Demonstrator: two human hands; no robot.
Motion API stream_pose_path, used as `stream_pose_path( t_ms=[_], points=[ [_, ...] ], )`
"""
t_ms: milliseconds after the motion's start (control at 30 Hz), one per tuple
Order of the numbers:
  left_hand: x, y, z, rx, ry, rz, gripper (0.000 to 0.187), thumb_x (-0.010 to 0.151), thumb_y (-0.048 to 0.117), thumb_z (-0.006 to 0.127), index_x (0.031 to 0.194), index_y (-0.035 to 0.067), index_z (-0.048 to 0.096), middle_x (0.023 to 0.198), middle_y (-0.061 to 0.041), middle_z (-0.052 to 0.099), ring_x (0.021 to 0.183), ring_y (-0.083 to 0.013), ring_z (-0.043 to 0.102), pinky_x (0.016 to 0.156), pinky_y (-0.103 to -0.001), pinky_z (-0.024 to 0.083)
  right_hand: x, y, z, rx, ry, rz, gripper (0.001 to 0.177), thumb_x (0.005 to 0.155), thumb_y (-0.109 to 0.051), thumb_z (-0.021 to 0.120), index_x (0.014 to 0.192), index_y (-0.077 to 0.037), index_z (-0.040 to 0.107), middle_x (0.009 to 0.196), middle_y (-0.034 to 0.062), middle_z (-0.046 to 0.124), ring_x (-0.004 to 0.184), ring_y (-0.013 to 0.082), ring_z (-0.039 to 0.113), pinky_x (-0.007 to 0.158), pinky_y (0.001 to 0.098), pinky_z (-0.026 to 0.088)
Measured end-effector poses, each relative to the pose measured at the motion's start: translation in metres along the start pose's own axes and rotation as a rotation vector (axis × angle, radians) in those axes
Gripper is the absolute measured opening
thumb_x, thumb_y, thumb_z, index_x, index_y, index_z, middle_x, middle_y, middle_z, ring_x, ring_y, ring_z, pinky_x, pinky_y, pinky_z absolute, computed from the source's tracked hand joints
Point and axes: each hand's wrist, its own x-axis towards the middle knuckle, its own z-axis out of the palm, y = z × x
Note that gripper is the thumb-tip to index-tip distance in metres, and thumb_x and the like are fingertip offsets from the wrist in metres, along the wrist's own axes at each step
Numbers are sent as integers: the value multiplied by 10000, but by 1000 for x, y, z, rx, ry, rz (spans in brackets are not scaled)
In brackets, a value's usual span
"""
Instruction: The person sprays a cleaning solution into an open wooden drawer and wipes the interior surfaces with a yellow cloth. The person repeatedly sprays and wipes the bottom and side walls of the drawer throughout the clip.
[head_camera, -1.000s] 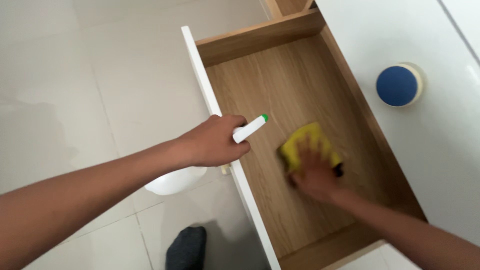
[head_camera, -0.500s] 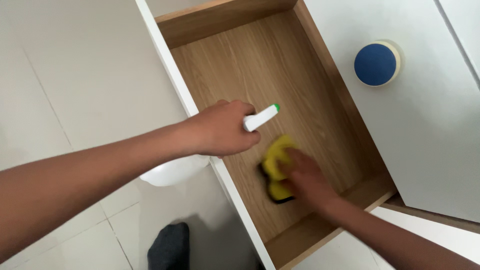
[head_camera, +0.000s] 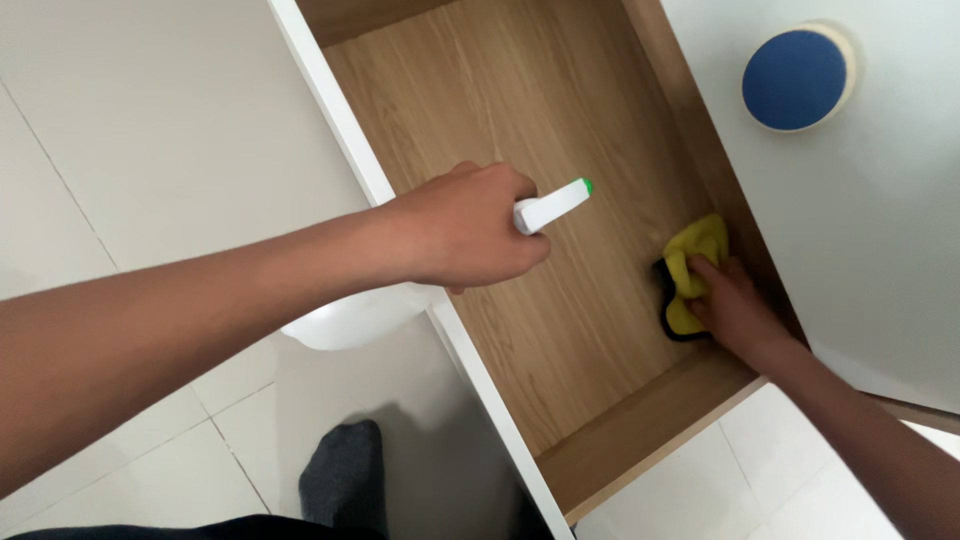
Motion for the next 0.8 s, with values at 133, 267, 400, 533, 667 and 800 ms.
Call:
stream_pose_path(
  t_ms=[133,267,400,533,667,800],
  points=[
    [0,-2,0,-4,9,1,394,877,326,622,1067,-13,683,757,-155,756,521,-252,727,535,-375,623,-2,-4,2,-39,-151,30,769,848,-178,776,1524,-185,407,1408,215,542,1308,382,566,1077,434,502],
    [0,-3,1,14,36,-8,417,870,338,633,1128,12,657,758,-160,756,514,-263,723,541,-382,613,-21,-33,21,-73,-211,-188,769,811,-194,809,1465,-143,409,1404,198,544,1291,390,536,1042,447,476],
    [-1,-5,1,15,67,17,445,853,322,641,1171,10,631,750,-152,747,508,-254,723,526,-382,616,-55,-95,42,48,-284,-287,815,810,-201,796,1482,-86,351,1383,212,554,1236,381,586,1009,446,509],
    [-5,-3,1,-10,45,-26,410,863,314,623,1124,-1,651,699,-153,734,496,-255,712,515,-387,614,-93,-158,52,-37,-483,-245,768,835,-204,789,1469,-146,360,1400,199,501,1218,437,591,1007,474,521],
    [-5,2,1,18,34,-29,376,872,300,606,1089,-1,662,658,-158,722,483,-246,700,517,-388,600,-99,-173,51,-111,-562,-207,781,851,-182,776,1491,-203,328,1480,199,389,1231,456,577,1010,477,536],
    [-7,5,0,43,32,-45,362,870,310,602,1061,10,663,650,-141,716,481,-233,693,533,-391,587,-85,-141,43,-226,-463,-213,788,865,39,599,1511,-340,354,1545,166,339,1295,426,521,1017,483,526]
  ],
)
